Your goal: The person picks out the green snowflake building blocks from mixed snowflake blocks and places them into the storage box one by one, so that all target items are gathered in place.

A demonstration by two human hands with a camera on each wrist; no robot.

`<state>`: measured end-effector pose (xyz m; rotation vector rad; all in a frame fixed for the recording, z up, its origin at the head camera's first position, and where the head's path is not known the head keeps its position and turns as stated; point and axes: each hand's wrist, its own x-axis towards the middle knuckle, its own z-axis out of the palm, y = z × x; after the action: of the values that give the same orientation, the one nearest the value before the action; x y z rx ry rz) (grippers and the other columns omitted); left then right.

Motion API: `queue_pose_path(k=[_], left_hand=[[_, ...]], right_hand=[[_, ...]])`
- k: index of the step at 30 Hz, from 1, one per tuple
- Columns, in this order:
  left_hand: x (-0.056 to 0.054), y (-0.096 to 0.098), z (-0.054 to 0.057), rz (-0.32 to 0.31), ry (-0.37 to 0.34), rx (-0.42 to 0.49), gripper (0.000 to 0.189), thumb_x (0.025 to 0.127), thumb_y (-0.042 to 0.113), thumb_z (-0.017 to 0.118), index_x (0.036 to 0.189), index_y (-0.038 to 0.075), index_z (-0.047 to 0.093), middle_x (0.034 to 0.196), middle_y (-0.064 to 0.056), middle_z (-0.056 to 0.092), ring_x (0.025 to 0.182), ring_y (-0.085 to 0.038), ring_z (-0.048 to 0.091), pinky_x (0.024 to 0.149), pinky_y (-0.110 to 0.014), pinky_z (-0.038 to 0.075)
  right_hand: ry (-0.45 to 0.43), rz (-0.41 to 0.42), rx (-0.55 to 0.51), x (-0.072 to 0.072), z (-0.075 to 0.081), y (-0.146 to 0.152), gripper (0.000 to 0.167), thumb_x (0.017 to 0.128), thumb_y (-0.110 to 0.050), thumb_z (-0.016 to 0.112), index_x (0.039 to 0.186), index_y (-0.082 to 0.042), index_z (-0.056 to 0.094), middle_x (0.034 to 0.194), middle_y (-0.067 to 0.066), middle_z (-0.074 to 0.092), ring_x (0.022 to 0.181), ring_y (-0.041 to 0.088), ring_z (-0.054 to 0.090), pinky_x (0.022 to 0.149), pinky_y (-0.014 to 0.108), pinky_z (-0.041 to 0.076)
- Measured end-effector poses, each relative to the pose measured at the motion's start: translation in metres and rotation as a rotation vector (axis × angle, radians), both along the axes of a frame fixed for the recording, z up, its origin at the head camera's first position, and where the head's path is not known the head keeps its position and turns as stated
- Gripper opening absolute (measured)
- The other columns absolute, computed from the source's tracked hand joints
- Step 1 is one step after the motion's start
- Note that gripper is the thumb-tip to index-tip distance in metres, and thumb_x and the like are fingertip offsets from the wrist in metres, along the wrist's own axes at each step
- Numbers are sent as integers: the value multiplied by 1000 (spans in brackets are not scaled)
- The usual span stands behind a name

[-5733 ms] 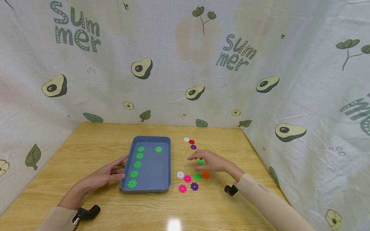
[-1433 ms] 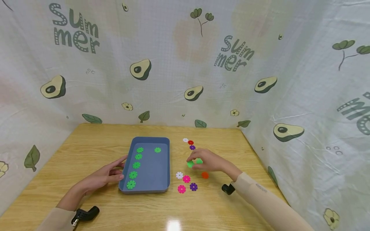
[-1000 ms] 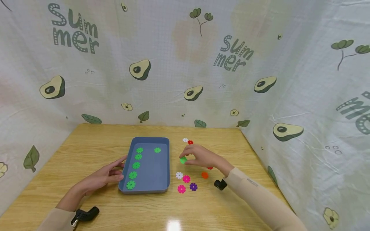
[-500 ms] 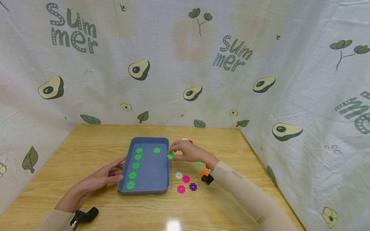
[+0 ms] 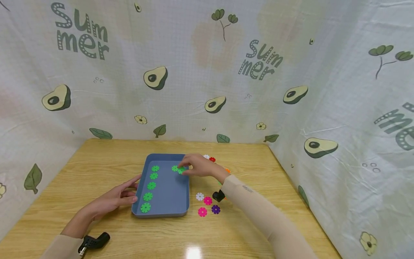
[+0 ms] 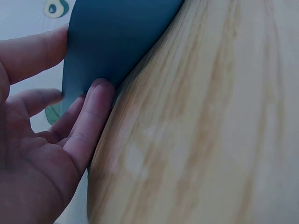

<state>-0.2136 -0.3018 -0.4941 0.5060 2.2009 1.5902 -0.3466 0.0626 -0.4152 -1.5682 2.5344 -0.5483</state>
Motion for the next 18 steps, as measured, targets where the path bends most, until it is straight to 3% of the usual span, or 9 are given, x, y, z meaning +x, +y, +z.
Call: queue_pose_path(k=[9, 18], left_hand=[[0, 0, 0, 0, -2, 5, 83, 109, 18, 63, 173, 13, 9, 155, -30, 32, 133, -40, 50, 95, -23, 50], [1, 1, 1, 1, 1, 4, 83, 109, 19, 63, 173, 13, 9, 155, -30, 31, 133, -41, 50, 95, -22, 50]], right_hand=[[-15, -34, 47, -6, -13, -14, 30, 99, -16, 78, 128, -7, 78, 116, 6, 73, 108, 29, 69, 96, 38, 57], [-35, -38, 71, -12, -24, -22, 27, 100, -19, 78, 125, -10, 79, 119, 3, 74, 108, 17, 70, 97, 30, 56]])
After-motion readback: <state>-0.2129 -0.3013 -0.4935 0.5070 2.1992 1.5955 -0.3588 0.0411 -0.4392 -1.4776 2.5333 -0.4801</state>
